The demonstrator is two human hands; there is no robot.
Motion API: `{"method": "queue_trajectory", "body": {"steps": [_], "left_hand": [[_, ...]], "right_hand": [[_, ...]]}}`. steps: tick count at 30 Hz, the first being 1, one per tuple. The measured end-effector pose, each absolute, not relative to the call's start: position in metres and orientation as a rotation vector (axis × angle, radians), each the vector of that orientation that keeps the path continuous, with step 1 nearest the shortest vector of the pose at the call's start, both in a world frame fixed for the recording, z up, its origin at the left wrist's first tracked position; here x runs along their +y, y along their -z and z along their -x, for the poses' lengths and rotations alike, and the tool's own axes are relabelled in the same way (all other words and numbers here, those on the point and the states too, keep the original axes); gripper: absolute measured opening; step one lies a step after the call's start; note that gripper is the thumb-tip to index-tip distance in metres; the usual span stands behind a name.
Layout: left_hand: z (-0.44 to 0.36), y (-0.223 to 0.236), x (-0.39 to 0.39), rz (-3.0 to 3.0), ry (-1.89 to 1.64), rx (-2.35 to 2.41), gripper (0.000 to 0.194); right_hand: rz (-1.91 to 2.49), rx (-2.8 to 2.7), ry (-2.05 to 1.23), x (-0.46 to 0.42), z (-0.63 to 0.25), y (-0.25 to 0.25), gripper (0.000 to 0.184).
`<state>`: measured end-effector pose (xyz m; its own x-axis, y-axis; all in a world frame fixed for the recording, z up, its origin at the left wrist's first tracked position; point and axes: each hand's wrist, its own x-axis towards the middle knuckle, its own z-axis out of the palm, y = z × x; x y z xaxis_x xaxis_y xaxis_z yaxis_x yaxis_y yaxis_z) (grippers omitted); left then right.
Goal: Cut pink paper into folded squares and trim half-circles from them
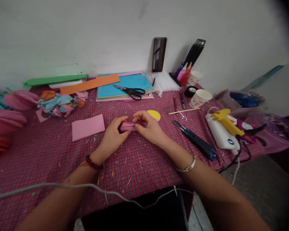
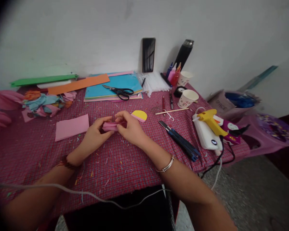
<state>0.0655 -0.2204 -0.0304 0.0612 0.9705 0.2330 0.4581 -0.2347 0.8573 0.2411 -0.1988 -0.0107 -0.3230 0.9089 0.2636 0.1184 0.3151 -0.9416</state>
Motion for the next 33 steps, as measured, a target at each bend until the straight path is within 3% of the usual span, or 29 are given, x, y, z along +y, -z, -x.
{"method": "queue_trajectory", "body": {"steps": [3,8,15,22,25,27,29,33], "left_hand": [[-0.064,0.037,-0.218,-1.705,-1.16,1.382,0.064],[-0.072,0.038,-0.216,-1.59,-1.204,1.336,0.066],[-0.09,0.033,-0.223,-1.711,-1.248,1.45,0.077],[-0.077,0.035,-0.22,-1.571,-1.25,1.463,0.053],[-0.074,0.027,-0.222,-1.35,-1.359,1.339,0.049],[-0.074,0.019,-0.224,-1.133,-1.438,1.218,0.04],[-0.074,0.013,-0.225,-0.894,-1.447,1.075,0.028],[-0.072,0.009,-0.226,-0.741,-1.347,0.861,0.041]], "right_hand": [[0.941,-1.555,-1.29,-0.196,-0.236,0.025,0.036],[0.912,-1.329,-1.348,-0.198,-0.226,0.03,0.023],[0.91,-1.276,-1.337,-0.203,-0.215,0.031,0.033],[1.026,-1.63,-1.206,-0.199,-0.225,0.032,0.038],[1.116,-1.821,-1.057,-0.199,-0.23,0.03,0.018],[1.143,-1.802,-1.128,-0.201,-0.231,0.027,0.005],[1.125,-1.689,-1.248,-0.204,-0.23,0.024,0.007],[1.072,-1.494,-1.41,-0.208,-0.228,0.023,0.015]]}}
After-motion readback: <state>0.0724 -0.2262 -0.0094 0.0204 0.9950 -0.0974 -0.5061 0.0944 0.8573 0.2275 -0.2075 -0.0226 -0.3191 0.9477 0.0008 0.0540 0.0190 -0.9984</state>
